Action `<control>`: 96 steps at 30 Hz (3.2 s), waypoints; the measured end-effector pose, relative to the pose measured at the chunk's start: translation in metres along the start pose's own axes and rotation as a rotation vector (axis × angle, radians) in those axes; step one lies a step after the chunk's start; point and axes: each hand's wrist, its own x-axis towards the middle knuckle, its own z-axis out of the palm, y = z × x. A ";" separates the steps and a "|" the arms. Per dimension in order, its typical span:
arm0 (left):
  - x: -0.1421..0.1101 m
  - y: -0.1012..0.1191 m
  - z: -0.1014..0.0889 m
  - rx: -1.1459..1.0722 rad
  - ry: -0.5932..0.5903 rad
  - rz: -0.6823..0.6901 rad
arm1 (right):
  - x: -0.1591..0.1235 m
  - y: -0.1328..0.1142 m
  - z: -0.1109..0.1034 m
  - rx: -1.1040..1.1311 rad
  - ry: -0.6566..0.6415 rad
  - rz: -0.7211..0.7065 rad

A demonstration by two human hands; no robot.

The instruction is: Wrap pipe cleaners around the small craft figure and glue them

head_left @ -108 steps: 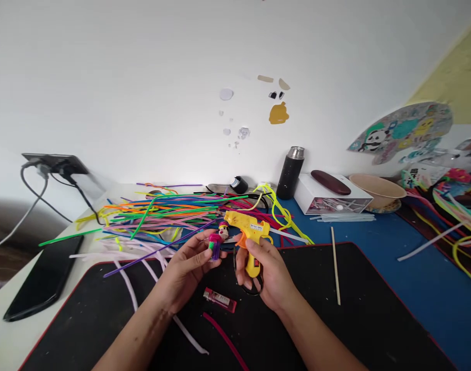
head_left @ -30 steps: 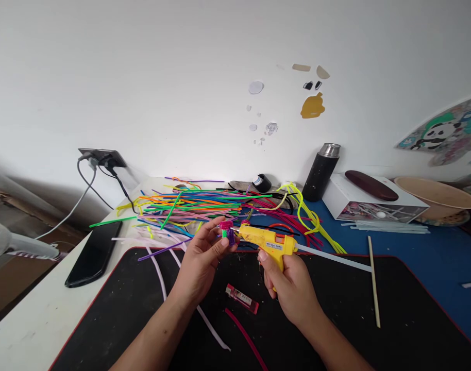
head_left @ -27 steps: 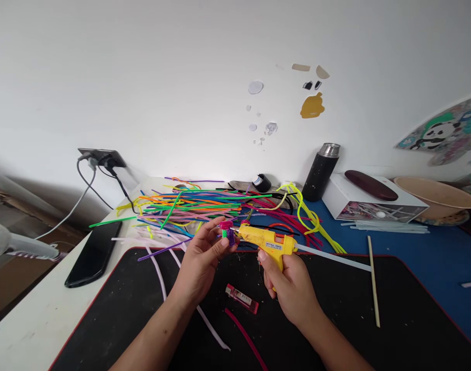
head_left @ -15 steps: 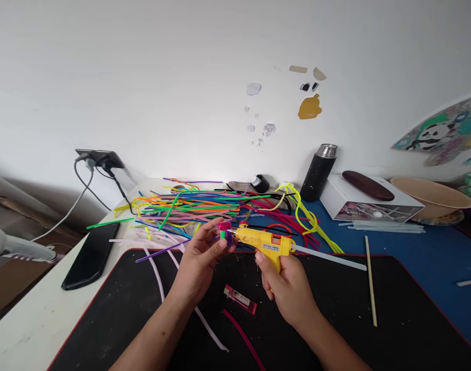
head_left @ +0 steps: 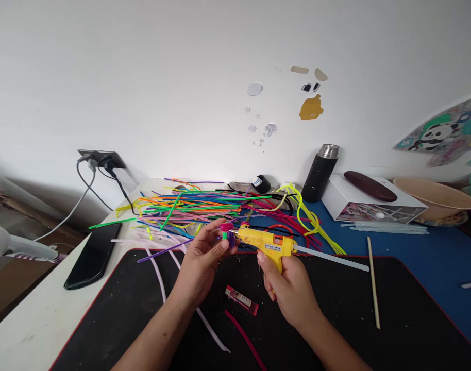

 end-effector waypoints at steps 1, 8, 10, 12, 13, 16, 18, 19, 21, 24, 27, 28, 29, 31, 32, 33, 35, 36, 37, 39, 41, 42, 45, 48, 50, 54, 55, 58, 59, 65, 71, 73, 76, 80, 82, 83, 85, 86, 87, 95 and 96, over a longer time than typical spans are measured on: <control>0.000 0.000 0.000 0.000 0.000 0.000 | 0.000 -0.001 0.000 -0.002 -0.001 0.000; 0.000 0.001 0.002 0.001 -0.003 -0.004 | -0.001 -0.001 0.000 -0.022 0.010 -0.001; 0.000 0.001 0.002 0.002 -0.002 -0.005 | -0.001 0.000 0.000 -0.040 0.009 0.002; 0.000 0.001 0.002 0.003 0.005 -0.003 | -0.001 0.001 0.000 -0.054 0.009 0.005; -0.001 0.001 0.002 0.004 0.007 -0.002 | -0.001 0.001 0.000 -0.060 0.009 0.004; -0.001 0.001 0.002 0.008 0.001 0.000 | -0.001 0.000 0.000 -0.072 0.016 -0.005; -0.001 0.001 0.001 0.013 -0.004 -0.001 | -0.002 0.000 -0.001 -0.067 0.018 -0.008; -0.001 0.001 0.001 0.013 -0.005 -0.003 | -0.002 0.000 -0.001 -0.061 0.021 -0.007; -0.001 0.001 0.001 0.010 -0.003 -0.005 | -0.001 0.000 0.000 -0.049 0.019 0.000; 0.000 0.001 0.000 0.004 -0.004 -0.006 | -0.001 0.001 0.000 -0.047 0.018 0.003; 0.001 0.001 0.000 0.001 -0.008 -0.004 | -0.001 0.002 0.001 -0.038 0.025 0.005; 0.001 0.001 0.000 0.000 -0.007 -0.003 | -0.001 0.003 0.001 -0.031 0.027 0.008; 0.001 0.001 0.000 0.000 -0.004 -0.002 | -0.001 0.003 0.001 -0.025 0.028 0.013; 0.001 0.001 0.000 0.000 0.003 0.000 | -0.002 0.003 0.001 -0.020 0.025 0.020; 0.001 0.001 0.000 0.001 0.006 0.001 | -0.002 0.003 0.000 -0.022 0.023 0.019; 0.001 0.000 0.000 0.003 0.009 0.002 | -0.002 0.003 0.000 -0.027 0.018 0.013; 0.001 0.000 -0.001 0.008 0.010 0.002 | -0.002 0.004 -0.001 -0.047 0.003 -0.001; 0.001 0.000 -0.001 0.009 0.011 0.003 | -0.002 0.004 -0.001 -0.060 -0.003 -0.007; 0.001 0.000 -0.001 0.009 0.010 0.003 | -0.002 0.004 -0.001 -0.072 -0.009 -0.011; 0.001 0.001 -0.001 0.004 0.009 0.004 | -0.002 0.004 -0.001 -0.085 -0.012 -0.008; 0.001 0.001 0.000 -0.003 0.009 0.004 | -0.002 0.004 -0.001 -0.082 -0.006 -0.007; 0.001 0.001 0.000 -0.003 0.009 0.004 | -0.002 0.004 -0.001 -0.079 -0.005 -0.010; 0.001 0.002 0.001 0.006 0.011 0.000 | -0.002 0.005 -0.001 -0.069 0.006 -0.021; 0.001 0.002 0.000 0.010 0.011 -0.001 | -0.002 0.005 0.000 -0.060 0.019 -0.011; 0.001 0.002 0.000 0.010 0.007 0.000 | -0.001 0.004 0.000 -0.053 0.030 -0.003; 0.001 0.001 -0.001 0.003 -0.006 0.004 | -0.001 0.003 0.000 -0.051 0.028 0.005; 0.001 0.001 -0.001 0.000 -0.009 0.004 | -0.001 0.002 0.000 -0.054 0.026 0.006; 0.000 0.001 0.000 0.000 -0.009 0.004 | -0.001 0.001 -0.001 -0.062 0.034 0.011; 0.000 0.001 0.000 0.003 -0.007 0.002 | -0.001 0.001 -0.001 -0.065 0.037 0.013; 0.000 0.003 0.000 0.024 0.004 0.001 | 0.000 0.001 -0.001 -0.082 0.035 0.013; 0.001 0.001 -0.001 0.055 0.011 0.016 | 0.000 0.002 0.000 -0.090 0.030 -0.003; 0.001 0.000 -0.001 0.072 0.018 0.023 | 0.000 0.003 -0.001 -0.087 0.033 -0.007; 0.002 -0.001 -0.003 0.101 0.035 0.044 | -0.001 0.005 -0.001 -0.082 0.020 -0.007; 0.003 -0.001 -0.004 0.133 0.059 0.063 | -0.001 0.007 0.001 -0.052 0.041 -0.009; 0.003 -0.001 -0.004 0.139 0.065 0.067 | 0.000 0.008 0.001 -0.045 0.046 -0.004; 0.003 -0.001 -0.004 0.139 0.068 0.066 | 0.000 0.008 0.001 -0.048 0.040 0.001; 0.003 -0.001 -0.004 0.137 0.073 0.061 | 0.000 0.008 0.001 -0.059 0.031 0.005; 0.003 -0.001 -0.004 0.135 0.076 0.057 | 0.000 0.008 0.001 -0.064 0.028 0.005; 0.003 -0.001 -0.004 0.135 0.078 0.053 | 0.001 0.008 0.000 -0.067 0.026 0.004; 0.002 0.001 -0.001 0.145 0.083 0.052 | 0.004 0.011 0.003 -0.074 0.067 -0.020; 0.001 0.001 -0.001 0.148 0.086 0.054 | 0.004 0.012 0.003 -0.074 0.071 -0.025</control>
